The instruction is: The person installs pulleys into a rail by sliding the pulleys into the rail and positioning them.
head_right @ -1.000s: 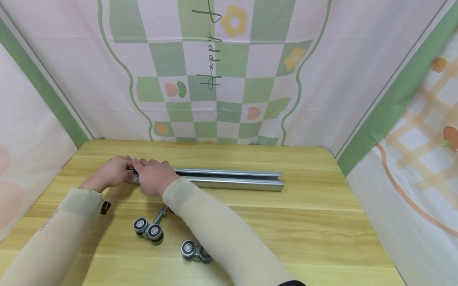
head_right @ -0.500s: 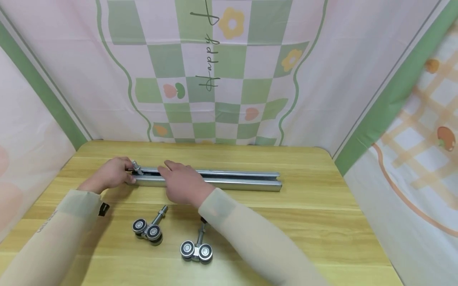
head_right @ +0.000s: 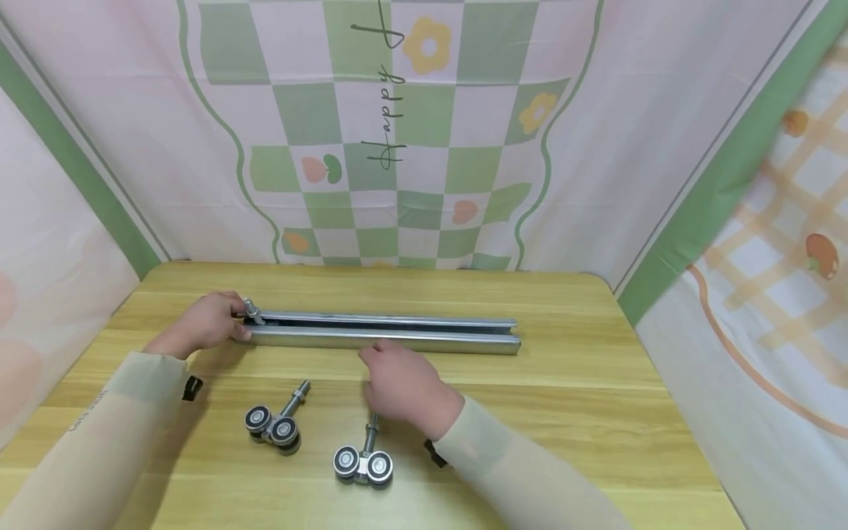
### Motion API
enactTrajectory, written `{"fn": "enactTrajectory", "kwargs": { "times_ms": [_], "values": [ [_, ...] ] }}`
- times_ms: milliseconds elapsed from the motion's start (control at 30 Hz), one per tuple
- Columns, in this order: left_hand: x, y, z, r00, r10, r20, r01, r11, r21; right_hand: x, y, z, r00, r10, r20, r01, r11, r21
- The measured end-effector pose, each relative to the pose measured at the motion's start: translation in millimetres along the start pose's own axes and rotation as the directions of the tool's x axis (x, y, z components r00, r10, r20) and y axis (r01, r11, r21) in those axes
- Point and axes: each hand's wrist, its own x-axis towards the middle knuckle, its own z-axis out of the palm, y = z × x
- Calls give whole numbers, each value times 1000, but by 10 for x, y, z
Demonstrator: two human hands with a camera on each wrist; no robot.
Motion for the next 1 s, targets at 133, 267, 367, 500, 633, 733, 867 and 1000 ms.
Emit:
{"fn": "enactTrajectory", "kwargs": {
  "times_ms": [133, 267, 367, 500, 633, 733, 867, 1000],
  "values": [
    [-7, 8, -14, 1000, -1, -2, 1, 1000, 7, -109, 43, 43, 999, 38, 21, -39, 999, 26],
    [-11, 14, -27, 1000, 0, 0, 0, 1000, 11, -182, 62, 75, 995, 84, 61, -87, 995, 44],
    [-8, 16, -29, 1000, 2, 0, -2, 1000, 7, -229, 63, 98, 990, 107, 90, -112, 992, 60],
    [-7, 10, -24, 1000, 8, 1, -8, 1000, 4, -287, 41, 128, 985, 117, 130, -129, 988, 86],
    [-4, 1, -14, 1000, 17, 0, -17, 1000, 3, -336, -8, 146, 980, 113, 163, -136, 981, 141],
    [-4, -9, -6, 1000, 17, -5, -17, 1000, 4, -352, -43, 158, 976, 117, 185, -152, 971, 187],
    [-12, -14, 0, 1000, 9, -2, -9, 1000, 1, -351, -94, 165, 972, 123, 201, -165, 965, 206],
    [-16, -13, 4, 1000, -4, 0, 4, 1000, 0, -349, -131, 187, 966, 134, 222, -177, 966, 188]
  ]
}}
